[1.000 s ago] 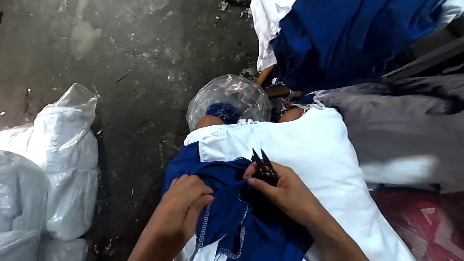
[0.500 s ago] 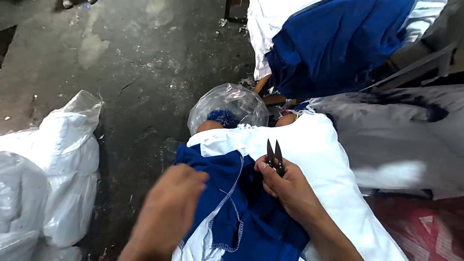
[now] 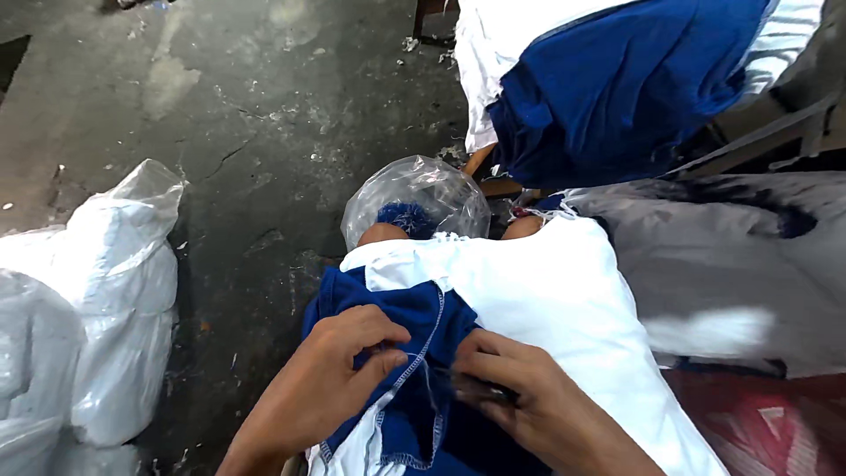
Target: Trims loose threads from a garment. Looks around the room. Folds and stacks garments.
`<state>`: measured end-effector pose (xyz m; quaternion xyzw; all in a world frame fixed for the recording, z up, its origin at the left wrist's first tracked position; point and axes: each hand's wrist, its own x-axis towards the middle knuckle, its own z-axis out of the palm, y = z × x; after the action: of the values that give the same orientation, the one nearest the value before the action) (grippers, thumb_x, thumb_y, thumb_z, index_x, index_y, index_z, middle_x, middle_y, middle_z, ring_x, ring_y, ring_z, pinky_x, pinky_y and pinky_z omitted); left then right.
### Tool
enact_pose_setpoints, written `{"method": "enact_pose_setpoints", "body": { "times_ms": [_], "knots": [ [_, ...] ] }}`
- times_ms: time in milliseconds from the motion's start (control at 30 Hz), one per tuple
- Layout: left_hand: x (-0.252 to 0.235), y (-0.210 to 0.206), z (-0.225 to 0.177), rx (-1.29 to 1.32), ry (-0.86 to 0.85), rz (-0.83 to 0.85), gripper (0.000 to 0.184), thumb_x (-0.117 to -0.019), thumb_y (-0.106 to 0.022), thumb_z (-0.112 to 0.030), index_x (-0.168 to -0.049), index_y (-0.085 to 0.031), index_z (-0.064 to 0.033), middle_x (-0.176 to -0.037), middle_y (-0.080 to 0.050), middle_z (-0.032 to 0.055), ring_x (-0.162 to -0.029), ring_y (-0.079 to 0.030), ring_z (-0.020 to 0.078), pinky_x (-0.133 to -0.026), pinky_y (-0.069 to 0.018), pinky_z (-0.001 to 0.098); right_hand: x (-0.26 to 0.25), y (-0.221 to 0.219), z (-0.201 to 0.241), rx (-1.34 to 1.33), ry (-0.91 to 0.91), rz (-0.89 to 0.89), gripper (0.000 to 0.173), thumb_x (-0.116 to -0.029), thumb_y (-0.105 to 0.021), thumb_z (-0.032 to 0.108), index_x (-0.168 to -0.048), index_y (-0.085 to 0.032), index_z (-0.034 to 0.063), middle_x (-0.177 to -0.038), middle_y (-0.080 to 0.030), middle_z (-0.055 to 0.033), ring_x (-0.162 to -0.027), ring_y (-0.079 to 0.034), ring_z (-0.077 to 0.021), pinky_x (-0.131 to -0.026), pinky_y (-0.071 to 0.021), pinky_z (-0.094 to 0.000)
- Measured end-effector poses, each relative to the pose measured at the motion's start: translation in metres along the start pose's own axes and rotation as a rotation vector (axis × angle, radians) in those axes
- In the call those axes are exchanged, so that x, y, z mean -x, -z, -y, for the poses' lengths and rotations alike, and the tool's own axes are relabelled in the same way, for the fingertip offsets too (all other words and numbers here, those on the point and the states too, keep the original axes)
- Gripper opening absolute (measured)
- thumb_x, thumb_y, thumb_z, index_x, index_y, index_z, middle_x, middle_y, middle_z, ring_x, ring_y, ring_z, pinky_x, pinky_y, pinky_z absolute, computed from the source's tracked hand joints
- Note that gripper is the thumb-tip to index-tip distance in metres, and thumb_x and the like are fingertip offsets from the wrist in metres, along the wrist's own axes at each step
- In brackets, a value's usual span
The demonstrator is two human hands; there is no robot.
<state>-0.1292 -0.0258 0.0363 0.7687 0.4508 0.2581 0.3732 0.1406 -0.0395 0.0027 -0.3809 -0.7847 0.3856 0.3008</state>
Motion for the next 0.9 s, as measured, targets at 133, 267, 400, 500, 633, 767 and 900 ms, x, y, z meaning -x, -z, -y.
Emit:
{"method": "enact_pose_setpoints", "body": {
  "times_ms": [133, 267, 400, 500, 633, 767, 900],
  "knots": [
    [-0.008, -0.014, -0.008, 0.284, -0.061, 0.097, 0.029, -0.1027, -0.060, -0.022, -0.128, -0.070, -0.0121, -0.122, -0.068, 0.0026, -0.105, -0.064, 0.0046, -0.089, -0.0554, 0.0221, -0.009, 0.014, 0.016, -0.131, 0.136, -0.118, 0.014, -0.1037, -0.060, 0.025, -0.104, -0.068, 0.0137, -0.102, -0.060, -0.0041, -0.086, -0.059, 0.0006, -0.075, -0.0505, -0.0097],
    [-0.013, -0.037, -0.017, 0.479, -0.162, 0.002, 0.027, -0.1039, -0.059, -0.025, -0.115, -0.073, -0.0041, -0.126, -0.066, 0.0106, -0.120, -0.061, 0.0096, -0.101, -0.0522, 0.0247, -0.011, 0.015, 0.028, -0.153, 0.160, -0.184, 0.007, -0.1031, -0.061, 0.017, -0.105, -0.066, 0.0125, -0.109, -0.057, -0.0058, -0.091, -0.059, 0.0007, -0.080, -0.0508, -0.0090],
    [-0.007, -0.034, -0.022, 0.374, -0.192, -0.121, 0.024, -0.1026, -0.062, -0.028, -0.102, -0.066, -0.0046, -0.124, -0.067, 0.0096, -0.124, -0.060, 0.0112, -0.105, -0.0512, 0.0266, -0.011, 0.006, 0.029, -0.224, 0.147, -0.231, 0.007, -0.1050, -0.057, 0.020, -0.106, -0.061, 0.0134, -0.124, -0.056, -0.0010, -0.104, -0.058, 0.0035, -0.089, -0.0501, -0.0102],
    [-0.001, -0.022, -0.021, 0.358, -0.217, -0.165, 0.017, -0.1042, -0.058, -0.021, -0.101, -0.058, -0.0051, -0.118, -0.068, 0.0095, -0.129, -0.060, 0.0182, -0.111, -0.0500, 0.0357, -0.014, 0.000, 0.028, -0.349, 0.162, -0.157, 0.014, -0.1086, -0.050, 0.022, -0.107, -0.054, 0.0089, -0.116, -0.064, -0.0034, -0.110, -0.062, -0.0025, -0.093, -0.0519, -0.0170],
    [0.010, -0.005, -0.022, 0.471, -0.279, -0.119, 0.009, -0.1034, -0.058, -0.018, -0.102, -0.052, -0.0111, -0.108, -0.063, 0.0044, -0.117, -0.061, 0.0133, -0.105, -0.0492, 0.0320, -0.018, 0.002, 0.033, -0.531, -0.010, 0.005, 0.020, -0.1084, -0.050, 0.024, -0.111, -0.054, 0.0042, -0.093, -0.059, -0.0012, -0.069, -0.050, 0.0048, -0.060, -0.0429, -0.0112],
    [0.021, 0.003, -0.021, 0.249, -0.212, -0.185, 0.014, -0.1062, -0.055, -0.019, -0.113, -0.057, -0.0070, -0.110, -0.063, 0.0060, -0.110, -0.062, 0.0094, -0.098, -0.0518, 0.0253, -0.024, 0.008, 0.027, -0.622, -0.073, 0.097, 0.024, -0.1052, -0.057, 0.028, -0.117, -0.052, 0.0076, -0.096, -0.059, 0.0042, -0.071, -0.050, 0.0067, -0.059, -0.0432, -0.0110],
    [0.020, -0.006, -0.012, -0.152, -0.095, -0.318, 0.027, -0.1059, -0.054, -0.026, -0.116, -0.070, -0.0072, -0.101, -0.068, 0.0080, -0.101, -0.063, 0.0151, -0.095, -0.0486, 0.0346, -0.032, 0.006, 0.017, -0.210, -0.084, 0.010, 0.027, -0.1013, -0.061, 0.026, -0.117, -0.063, 0.0036, -0.091, -0.067, -0.0039, -0.072, -0.060, -0.0024, -0.064, -0.0510, -0.0176]
  ]
}}
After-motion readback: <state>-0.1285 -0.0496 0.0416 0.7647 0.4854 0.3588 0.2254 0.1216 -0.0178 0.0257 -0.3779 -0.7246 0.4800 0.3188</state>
